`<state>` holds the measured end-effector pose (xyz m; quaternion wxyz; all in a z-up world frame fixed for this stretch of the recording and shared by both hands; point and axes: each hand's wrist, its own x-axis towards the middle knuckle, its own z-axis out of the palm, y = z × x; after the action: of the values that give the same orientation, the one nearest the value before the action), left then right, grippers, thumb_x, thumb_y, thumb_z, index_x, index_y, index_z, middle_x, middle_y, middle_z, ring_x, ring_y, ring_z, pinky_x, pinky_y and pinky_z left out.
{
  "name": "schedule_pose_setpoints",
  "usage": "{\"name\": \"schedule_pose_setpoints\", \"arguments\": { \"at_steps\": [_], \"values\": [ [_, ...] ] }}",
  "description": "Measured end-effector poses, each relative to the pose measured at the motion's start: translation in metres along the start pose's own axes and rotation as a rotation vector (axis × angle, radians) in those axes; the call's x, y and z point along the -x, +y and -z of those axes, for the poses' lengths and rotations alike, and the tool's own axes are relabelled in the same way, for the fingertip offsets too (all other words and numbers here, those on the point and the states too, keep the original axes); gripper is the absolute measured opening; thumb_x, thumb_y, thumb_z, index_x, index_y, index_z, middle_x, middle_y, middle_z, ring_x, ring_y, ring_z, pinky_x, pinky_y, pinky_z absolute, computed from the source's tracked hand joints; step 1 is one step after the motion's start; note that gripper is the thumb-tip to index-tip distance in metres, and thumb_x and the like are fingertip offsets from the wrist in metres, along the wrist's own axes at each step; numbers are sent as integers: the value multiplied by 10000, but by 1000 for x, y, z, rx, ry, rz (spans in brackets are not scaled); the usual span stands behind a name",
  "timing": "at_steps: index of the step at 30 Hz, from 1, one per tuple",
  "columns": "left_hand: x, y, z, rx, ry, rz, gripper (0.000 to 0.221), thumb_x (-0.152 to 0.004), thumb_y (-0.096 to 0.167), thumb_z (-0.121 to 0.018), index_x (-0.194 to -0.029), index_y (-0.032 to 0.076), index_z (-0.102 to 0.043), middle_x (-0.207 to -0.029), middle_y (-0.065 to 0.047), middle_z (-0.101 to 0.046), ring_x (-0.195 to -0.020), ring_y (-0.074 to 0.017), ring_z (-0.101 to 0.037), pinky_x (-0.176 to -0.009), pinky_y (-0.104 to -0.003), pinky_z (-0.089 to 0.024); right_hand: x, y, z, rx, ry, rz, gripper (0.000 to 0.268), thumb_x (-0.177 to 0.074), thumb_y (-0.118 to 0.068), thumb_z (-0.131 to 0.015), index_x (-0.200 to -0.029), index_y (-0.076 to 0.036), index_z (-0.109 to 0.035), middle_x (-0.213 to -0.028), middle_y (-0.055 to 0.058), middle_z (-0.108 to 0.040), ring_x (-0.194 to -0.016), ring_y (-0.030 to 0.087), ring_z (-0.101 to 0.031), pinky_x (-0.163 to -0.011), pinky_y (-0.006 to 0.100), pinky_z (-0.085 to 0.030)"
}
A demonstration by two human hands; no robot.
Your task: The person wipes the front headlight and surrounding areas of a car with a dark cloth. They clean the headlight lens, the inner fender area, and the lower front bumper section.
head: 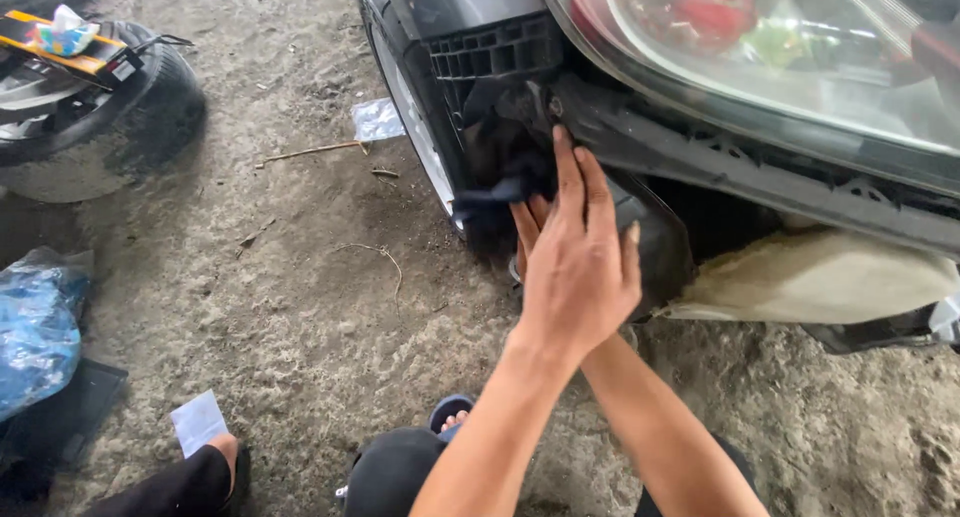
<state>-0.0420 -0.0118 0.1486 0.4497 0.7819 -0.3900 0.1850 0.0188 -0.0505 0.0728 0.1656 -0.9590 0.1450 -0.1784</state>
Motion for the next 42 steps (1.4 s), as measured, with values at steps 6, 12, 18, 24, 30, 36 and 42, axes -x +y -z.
{"name": "schedule_pose_setpoints", "arguments": {
  "at_steps": [6,12,18,24,30,36,42],
  "values": [
    [-2,7,2,-123,-9,37,783,-874,171,-639,-1496,-166,-302,-1635,-388,-188,-1445,-538,-421,-1232,-509,-370,8,-3,-15,299,-4,78,581,-973,-177,-328,-1531,-22,-378,-1548,167,-445,-1428,268,-437,-1202,347,-363],
    [-1,14,6,-347,-15,88,843,-885,339,-621,-1561,-74,-333,-1687,-272,-238,-1386,-360,-563,-1092,-464,-496,5,-10,-13,606,46,160,667,-937,-182,-350,-1585,-34,-293,-1618,145,-355,-1487,225,-358,-1201,295,-348],
    [-2,8,11,-444,-78,69,974,-811,372,-751,-1572,-72,-335,-1696,-255,-186,-1033,-346,-597,-944,-389,-541,1,9,0,916,104,237,769,-901,-187,-371,-1638,-46,-208,-1687,125,-265,-1545,182,-279,-1200,243,-332],
    [-24,-16,56,-153,102,-63,301,-930,145,-650,-1194,13,-708,-1339,-203,-676,-1141,-296,-688,-1058,-450,-511,35,71,-82,433,357,338,386,-707,-83,-540,-1083,-68,-449,-1099,133,-425,-990,289,-436,-809,369,-403],
    [-52,-76,80,-468,18,71,713,-916,-122,-608,-1557,141,-440,-1667,-59,-324,-1532,-260,-452,-1218,-364,-468,59,57,-40,-144,484,246,398,-912,19,-587,-1301,-52,-636,-1189,178,-677,-1043,367,-648,-893,443,-538],
    [-58,-102,79,-291,-67,-134,696,-898,-247,-502,-1551,-40,-379,-1624,-202,-354,-1515,-341,-459,-1307,-425,-392,-2,26,-26,-105,361,375,568,-1004,0,-501,-1549,-157,-468,-1313,189,-649,-946,429,-675,-787,496,-545],
    [-49,-120,77,-358,-139,-180,633,-1070,-213,-423,-1632,32,-266,-1697,-117,-218,-1606,-342,-387,-1379,-452,-434,44,44,-55,88,550,313,280,-1063,-57,-562,-1270,-92,-746,-1264,100,-714,-1084,318,-716,-847,419,-609]
  ]
}}
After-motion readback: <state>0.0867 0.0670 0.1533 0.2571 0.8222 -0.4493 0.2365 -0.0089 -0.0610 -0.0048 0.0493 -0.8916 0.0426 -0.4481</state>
